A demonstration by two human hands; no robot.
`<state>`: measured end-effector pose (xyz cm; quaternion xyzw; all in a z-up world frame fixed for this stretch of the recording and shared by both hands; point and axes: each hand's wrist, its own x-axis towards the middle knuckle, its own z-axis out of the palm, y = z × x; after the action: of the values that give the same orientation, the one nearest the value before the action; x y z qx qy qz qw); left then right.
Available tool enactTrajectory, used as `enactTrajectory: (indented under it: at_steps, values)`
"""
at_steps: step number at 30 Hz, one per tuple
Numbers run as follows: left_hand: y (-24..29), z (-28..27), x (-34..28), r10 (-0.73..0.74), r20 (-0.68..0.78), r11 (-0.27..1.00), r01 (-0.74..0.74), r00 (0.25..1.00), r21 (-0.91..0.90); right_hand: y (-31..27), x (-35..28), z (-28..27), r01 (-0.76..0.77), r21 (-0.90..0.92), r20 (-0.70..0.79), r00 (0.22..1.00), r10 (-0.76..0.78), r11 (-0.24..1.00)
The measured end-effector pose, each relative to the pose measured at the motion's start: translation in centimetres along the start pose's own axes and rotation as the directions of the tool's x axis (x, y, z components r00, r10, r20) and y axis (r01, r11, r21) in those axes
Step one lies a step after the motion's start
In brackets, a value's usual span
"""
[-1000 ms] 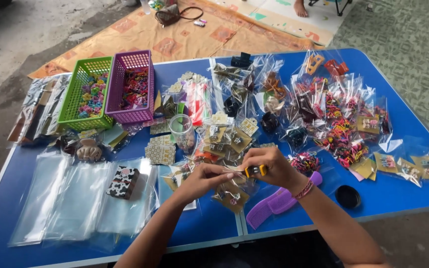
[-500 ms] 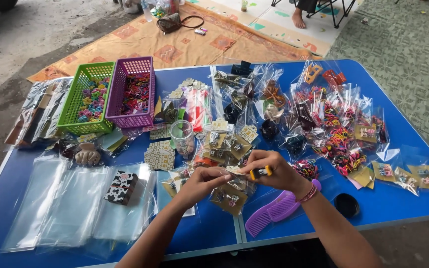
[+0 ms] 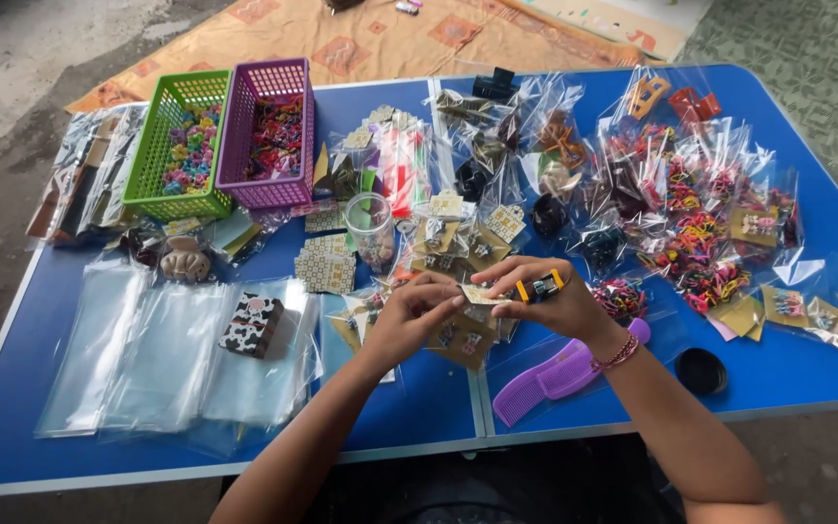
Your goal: The person is packaging hair clips by placing them on cardboard backings, inserting them into small plastic bags, and stapling the bags shut.
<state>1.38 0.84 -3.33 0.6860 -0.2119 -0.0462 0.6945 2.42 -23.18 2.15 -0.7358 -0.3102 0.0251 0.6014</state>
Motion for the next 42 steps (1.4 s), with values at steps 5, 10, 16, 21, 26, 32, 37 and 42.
enactTrajectory:
  at_steps: [5,10,16,21,26,32,37,42]
  values:
    - [-0.5,0.5,-0.2,0.017,-0.044,1.0,-0.018,0.999,-0.019,1.5,-0.6,-0.3,-0.103,0.034,0.058,0.993,0.101,0.994]
    - [0.9,0.7,-0.4,0.085,-0.097,0.995,-0.079,0.992,0.067,0.8,-0.2,0.4,-0.101,-0.071,-0.036,0.995,0.098,0.992]
    - [-0.1,1.2,-0.3,0.065,-0.1,0.997,-0.06,0.993,0.049,-0.1,0.0,0.8,-0.053,-0.194,-0.025,0.998,0.049,0.98]
    - [0.6,1.4,-0.5,0.034,-0.092,0.998,-0.039,0.995,-0.048,0.1,-0.1,0.3,-0.08,-0.141,-0.007,0.997,0.079,0.987]
    - [0.3,0.8,-0.3,0.029,-0.045,0.997,-0.033,0.999,-0.075,0.4,-0.4,0.2,-0.075,-0.138,0.004,0.997,0.077,0.988]
    - [0.6,0.7,-0.2,0.027,0.006,0.997,-0.027,1.0,-0.068,0.6,-0.3,0.1,-0.044,-0.12,0.06,0.997,0.052,0.992]
    - [-0.5,0.5,-0.2,0.002,0.005,0.997,-0.001,1.0,-0.075,0.7,-0.4,0.0,-0.04,-0.114,0.041,0.998,0.045,0.993]
    - [2.2,0.9,-0.5,-0.038,0.024,0.994,0.04,0.999,-0.099,0.6,-0.4,-0.1,-0.032,-0.125,0.03,0.999,0.036,0.992]
